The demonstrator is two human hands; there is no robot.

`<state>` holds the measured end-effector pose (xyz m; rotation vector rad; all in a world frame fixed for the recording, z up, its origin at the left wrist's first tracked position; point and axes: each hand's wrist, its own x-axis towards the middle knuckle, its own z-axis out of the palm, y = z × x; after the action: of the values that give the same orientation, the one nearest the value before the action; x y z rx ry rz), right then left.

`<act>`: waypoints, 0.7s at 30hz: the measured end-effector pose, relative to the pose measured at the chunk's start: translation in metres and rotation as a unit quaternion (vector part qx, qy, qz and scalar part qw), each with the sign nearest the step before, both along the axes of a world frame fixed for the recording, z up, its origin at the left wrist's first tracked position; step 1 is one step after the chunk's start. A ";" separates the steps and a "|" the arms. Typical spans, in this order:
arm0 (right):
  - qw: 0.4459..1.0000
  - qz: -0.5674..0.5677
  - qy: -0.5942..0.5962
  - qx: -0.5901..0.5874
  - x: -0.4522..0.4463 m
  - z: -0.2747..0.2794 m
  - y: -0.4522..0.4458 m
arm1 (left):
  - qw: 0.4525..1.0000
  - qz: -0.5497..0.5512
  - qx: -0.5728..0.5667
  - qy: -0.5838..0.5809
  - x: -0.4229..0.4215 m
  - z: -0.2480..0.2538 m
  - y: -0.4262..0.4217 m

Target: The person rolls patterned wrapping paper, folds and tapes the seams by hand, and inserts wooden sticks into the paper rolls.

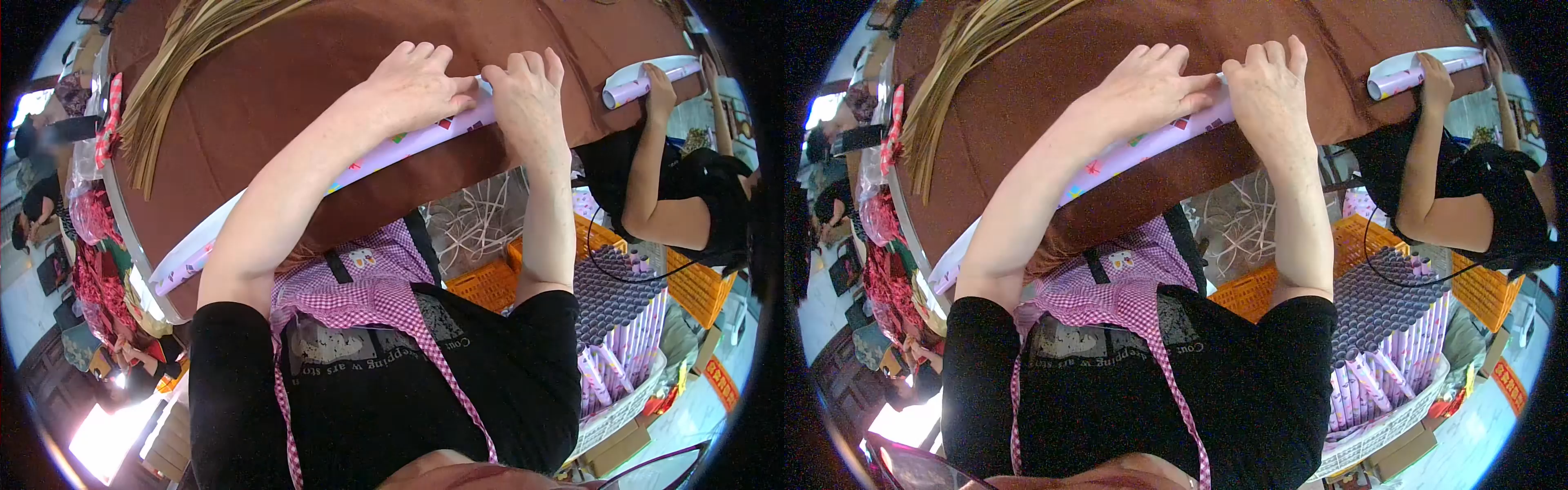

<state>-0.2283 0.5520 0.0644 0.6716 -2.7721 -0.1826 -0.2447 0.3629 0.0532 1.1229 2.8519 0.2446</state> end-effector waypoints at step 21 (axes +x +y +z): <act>0.975 -0.014 0.074 -0.209 0.008 -0.020 0.016 | 0.941 0.211 0.266 -0.003 0.000 -0.031 0.061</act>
<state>-0.2199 0.5683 0.0447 0.4870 -2.5567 0.3268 -0.2449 0.4235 0.0224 0.5184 3.0722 1.0896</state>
